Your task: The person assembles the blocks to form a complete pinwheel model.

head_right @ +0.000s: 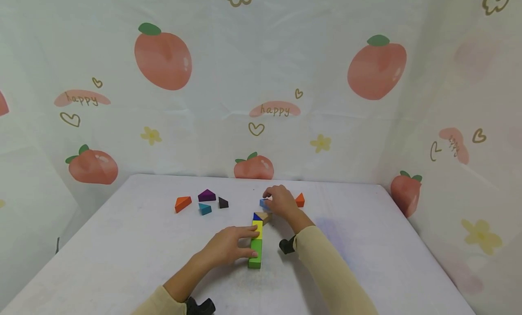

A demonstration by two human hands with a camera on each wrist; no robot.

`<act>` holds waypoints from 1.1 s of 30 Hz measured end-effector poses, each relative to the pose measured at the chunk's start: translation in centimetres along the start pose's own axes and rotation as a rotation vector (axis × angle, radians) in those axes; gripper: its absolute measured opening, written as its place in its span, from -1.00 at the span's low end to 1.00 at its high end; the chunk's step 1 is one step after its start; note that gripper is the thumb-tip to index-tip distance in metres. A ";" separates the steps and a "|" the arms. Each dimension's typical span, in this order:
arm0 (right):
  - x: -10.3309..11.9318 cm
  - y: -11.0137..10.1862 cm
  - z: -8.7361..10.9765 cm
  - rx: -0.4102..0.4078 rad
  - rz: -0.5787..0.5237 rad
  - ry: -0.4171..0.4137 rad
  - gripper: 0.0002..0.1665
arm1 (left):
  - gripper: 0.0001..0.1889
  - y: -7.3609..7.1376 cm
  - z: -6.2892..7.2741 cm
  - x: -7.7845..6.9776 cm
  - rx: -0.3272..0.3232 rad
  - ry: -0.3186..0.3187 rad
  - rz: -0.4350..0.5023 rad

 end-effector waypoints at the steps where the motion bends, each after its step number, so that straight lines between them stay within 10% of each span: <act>1: 0.0 0.0 0.0 0.008 -0.018 0.005 -0.87 | -0.40 0.0 0.0 0.0 0.000 0.002 0.000; 33: -0.3 -0.2 0.6 0.066 -0.054 -0.032 -0.82 | -0.41 0.0 0.1 -0.1 0.006 0.006 -0.009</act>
Point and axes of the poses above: each hand's wrist, its own z-axis away from the middle knuckle, its own y-axis out of the palm, x = y × z, the point moved 5 cm from there along -z, towards the middle knuckle, and after that the axes turned 2 degrees about x, right-handed, at the moved point
